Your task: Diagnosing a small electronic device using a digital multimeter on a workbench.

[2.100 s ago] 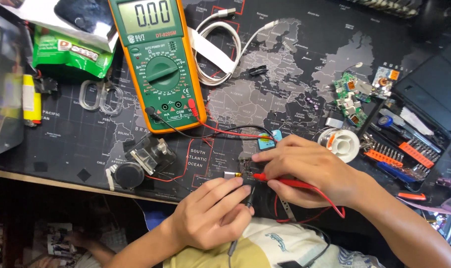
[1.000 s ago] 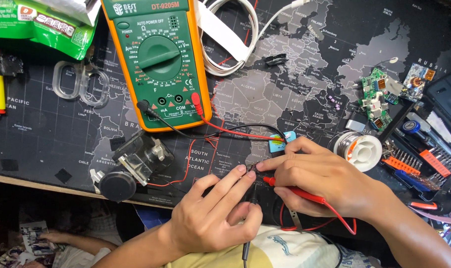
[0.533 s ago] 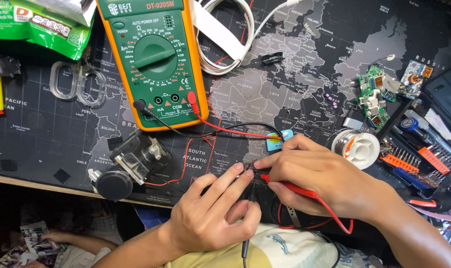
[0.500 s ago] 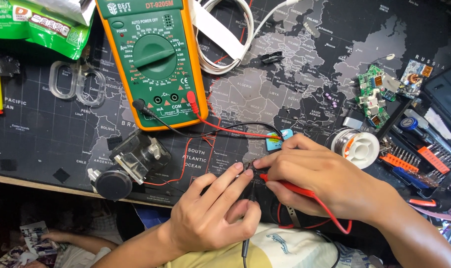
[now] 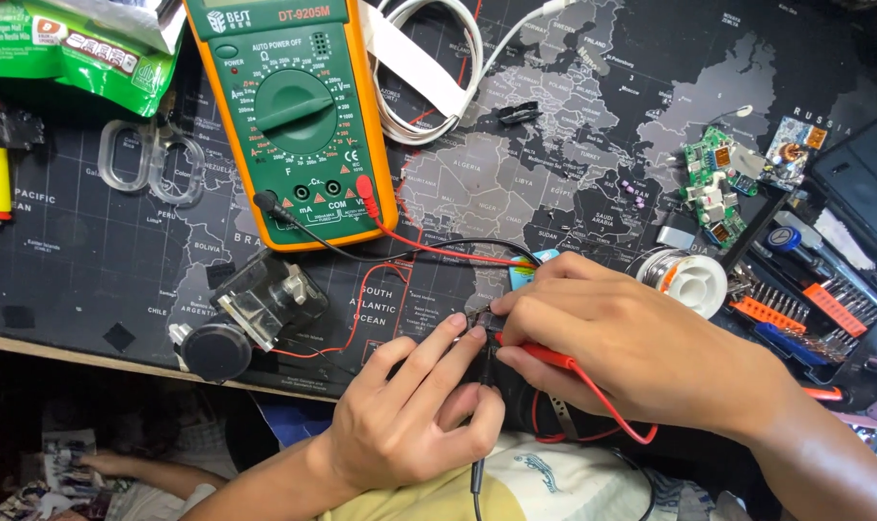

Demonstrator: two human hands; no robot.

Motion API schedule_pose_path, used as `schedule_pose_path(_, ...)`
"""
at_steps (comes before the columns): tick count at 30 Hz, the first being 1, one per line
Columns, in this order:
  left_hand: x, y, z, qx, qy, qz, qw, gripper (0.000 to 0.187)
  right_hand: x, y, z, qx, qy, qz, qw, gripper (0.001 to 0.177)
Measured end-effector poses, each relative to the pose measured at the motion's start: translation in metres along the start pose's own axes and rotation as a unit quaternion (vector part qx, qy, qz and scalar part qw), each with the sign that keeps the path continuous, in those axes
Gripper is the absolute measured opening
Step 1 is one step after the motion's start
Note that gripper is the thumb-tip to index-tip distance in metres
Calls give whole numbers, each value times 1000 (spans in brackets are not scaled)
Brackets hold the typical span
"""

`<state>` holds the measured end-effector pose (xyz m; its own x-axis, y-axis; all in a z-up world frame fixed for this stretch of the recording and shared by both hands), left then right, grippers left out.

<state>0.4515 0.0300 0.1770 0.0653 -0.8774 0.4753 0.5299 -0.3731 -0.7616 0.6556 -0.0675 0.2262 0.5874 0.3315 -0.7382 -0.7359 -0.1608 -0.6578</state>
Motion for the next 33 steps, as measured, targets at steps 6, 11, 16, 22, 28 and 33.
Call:
schedule_pose_path(6,-1,-1,1,5,-2,-7,1000,17,1,1,1,-5,-1,-10,1000,27)
schedule_pose_path(11,-2,0,1,4,-2,-9,1000,17,1,0,2,-3,-9,-9,1000,27)
schedule_pose_path(16,-2,-1,2,4,-4,-11,1000,18,1,-1,2,1,-9,-7,1000,26)
schedule_pose_path(22,-2,0,1,4,-3,-8,1000,16,1,0,1,-11,-8,-8,1000,24)
schedule_pose_path(28,-2,-1,2,5,-3,-9,1000,16,1,0,0,-4,-8,-14,1000,22)
schedule_pose_path(33,-1,0,2,7,-7,-11,1000,17,1,1,-1,-9,-7,-11,1000,22)
Point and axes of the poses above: each hand's wrist, its own z-axis towards the middle knuckle, its own y-axis out of the palm, x = y × z, the point moved 2 cm from there along z, towards the middle knuckle, and after that the axes turned 15 degrees about -y, right-handed, at the moved point
